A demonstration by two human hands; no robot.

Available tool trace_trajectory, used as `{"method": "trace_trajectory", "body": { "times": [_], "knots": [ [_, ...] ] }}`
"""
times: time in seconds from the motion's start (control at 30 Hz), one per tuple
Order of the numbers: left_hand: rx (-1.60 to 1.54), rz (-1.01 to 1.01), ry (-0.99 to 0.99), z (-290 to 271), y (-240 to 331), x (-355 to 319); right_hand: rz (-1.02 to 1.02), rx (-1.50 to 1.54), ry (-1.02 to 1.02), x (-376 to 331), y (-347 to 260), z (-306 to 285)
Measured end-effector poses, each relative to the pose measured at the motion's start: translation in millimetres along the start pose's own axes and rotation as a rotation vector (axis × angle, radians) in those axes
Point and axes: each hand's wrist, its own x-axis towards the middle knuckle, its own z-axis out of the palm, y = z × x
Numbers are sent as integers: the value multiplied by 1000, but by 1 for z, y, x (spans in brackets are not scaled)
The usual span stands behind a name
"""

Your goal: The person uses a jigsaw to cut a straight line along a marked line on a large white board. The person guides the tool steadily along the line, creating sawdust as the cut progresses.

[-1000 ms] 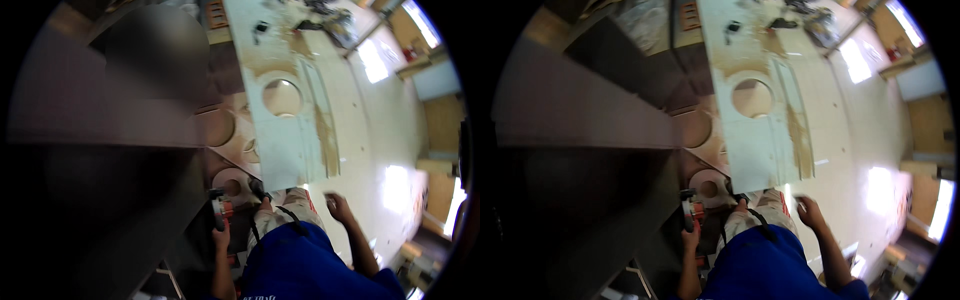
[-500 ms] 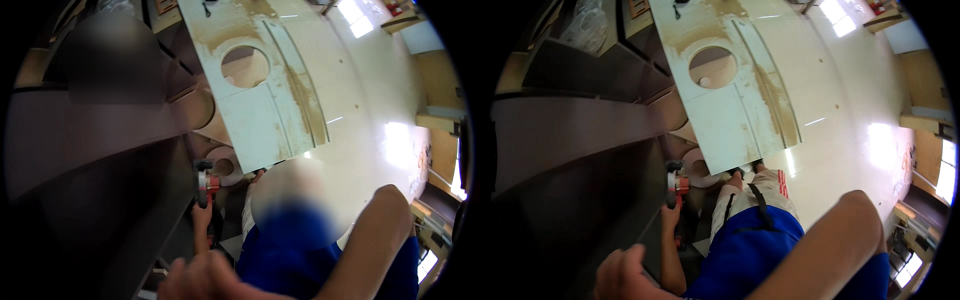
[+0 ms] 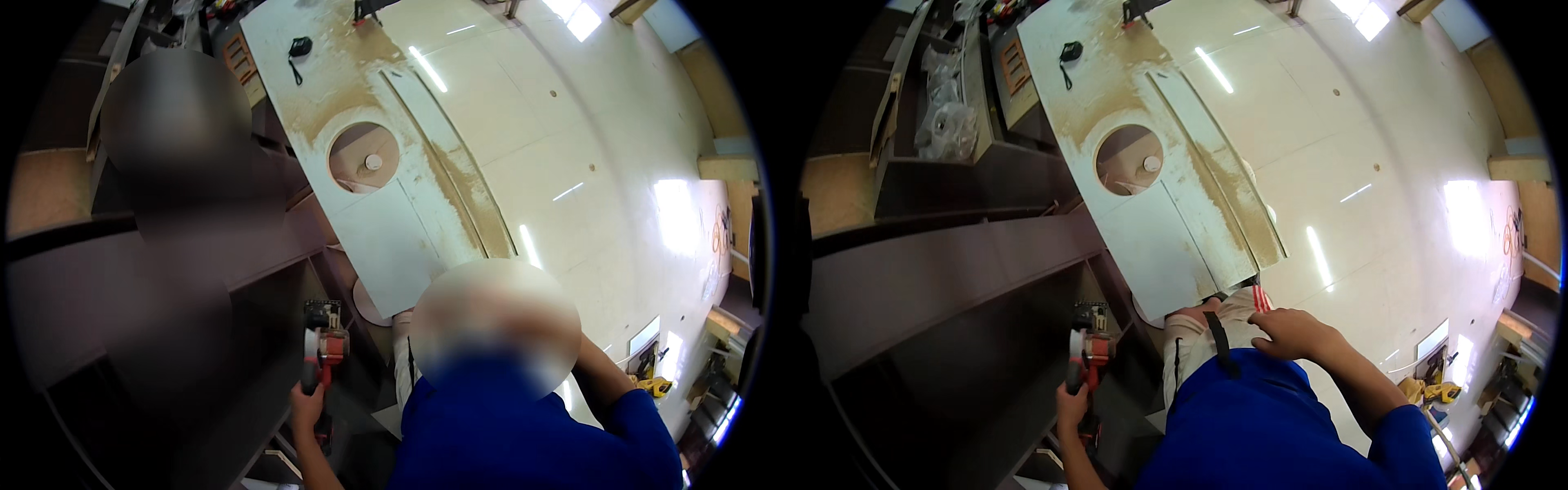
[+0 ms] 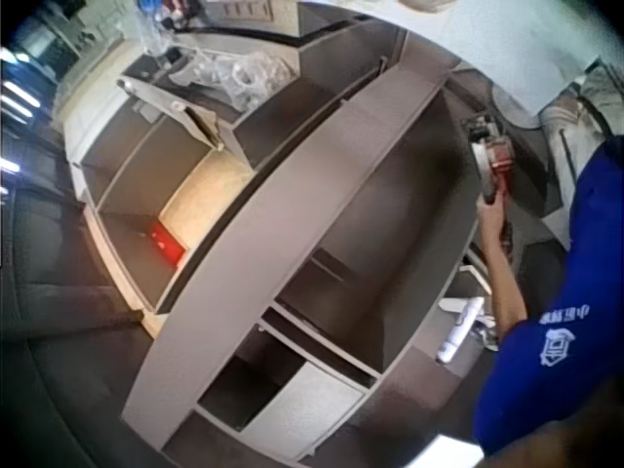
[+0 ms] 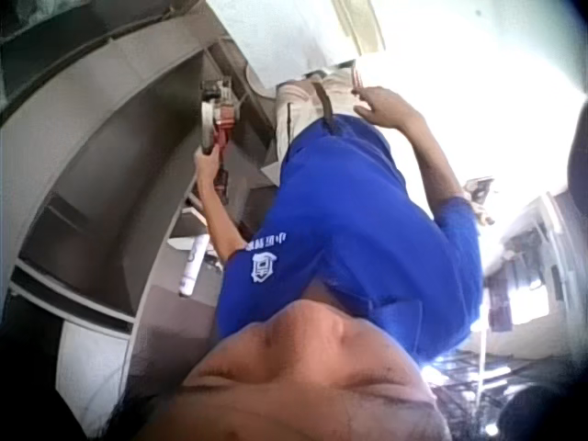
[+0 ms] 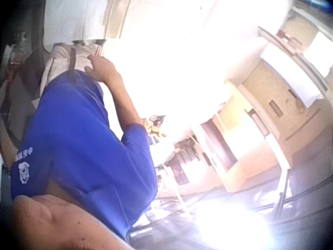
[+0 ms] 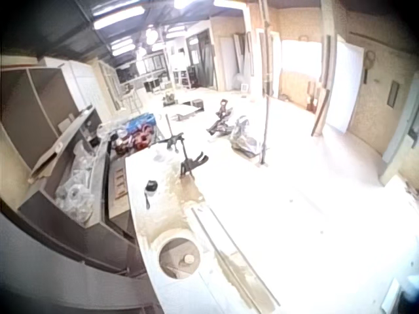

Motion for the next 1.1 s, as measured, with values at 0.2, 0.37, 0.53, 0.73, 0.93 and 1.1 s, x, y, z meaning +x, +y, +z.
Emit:
{"method": "trace_trajectory", "body": {
  "times": [0.2,0.37,0.53,0.73,0.93,1.1],
  "knots": [
    [83,328,-5,-48,63,32,-44,-25,-111,66,-15,7],
    [125,419,-52,-52,89,109,-149,279,213,137,-83,18],
    [61,572,-171,-54,104,168,23,560,289,150,-122,58],
    [122,627,-245,-78,110,219,180,741,498,156,-156,89],
    [92,700,-288,-93,73,242,162,783,719,126,-180,99],
    [-23,623,-384,-93,69,255,233,937,762,125,-155,147]
  ]
}}
